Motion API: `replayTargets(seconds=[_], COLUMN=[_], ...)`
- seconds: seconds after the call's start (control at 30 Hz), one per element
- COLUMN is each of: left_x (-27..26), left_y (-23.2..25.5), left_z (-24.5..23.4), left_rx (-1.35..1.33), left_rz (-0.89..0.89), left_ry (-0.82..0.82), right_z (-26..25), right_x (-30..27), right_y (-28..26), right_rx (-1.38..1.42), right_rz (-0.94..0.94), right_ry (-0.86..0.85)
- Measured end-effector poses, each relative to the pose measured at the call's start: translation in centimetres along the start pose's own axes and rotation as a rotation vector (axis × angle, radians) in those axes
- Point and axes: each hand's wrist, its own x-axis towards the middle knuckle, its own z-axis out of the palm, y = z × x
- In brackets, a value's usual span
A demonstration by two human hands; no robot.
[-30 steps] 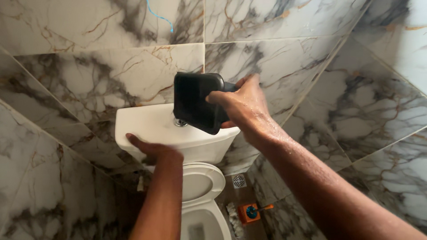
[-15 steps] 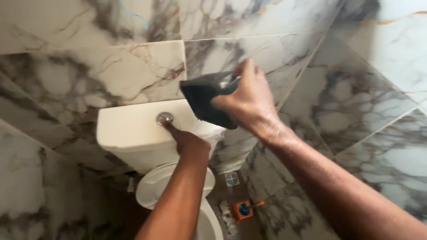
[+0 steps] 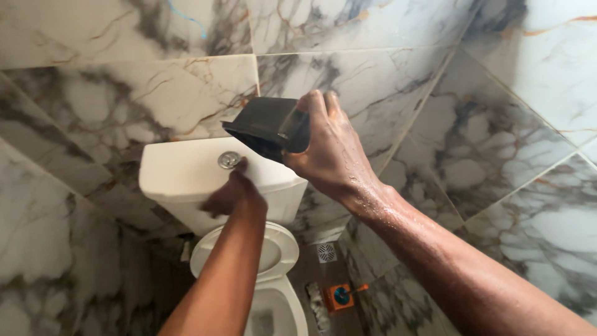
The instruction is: The person washes a black plastic container in a bucket of water under a running tap and moves a blue object from a toilet tank to a window ledge.
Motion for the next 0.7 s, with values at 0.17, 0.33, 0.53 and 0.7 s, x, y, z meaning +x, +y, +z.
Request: replayTargets(seconds=[0.17,0.33,0.53,0.7], left_x=[0.3,3.2,14.0,22.5], left_y=[-0.6,-3.1,-1.4,3.9], left_z=[-2.7,-4.4,-9.8,-9.5], left_rx=[0.56,0.579,0.355,0.581], left_rz=[0.311,0.822,0.842,0.537], left_ry=[0.231,0.384,0.063,-0.211], right_z=[1.5,2.0,0.3,0.0], right_x=[-0.2,-0.6,-1.2,-0.7], right_y=[0.0,0.9,3.6,3.8], right_rx=[-0.011,0.053,0.058,0.077], right_rz=[0.016,0.122,0.136,0.246], right_ry=[0.012,0.058,0.187,0.309])
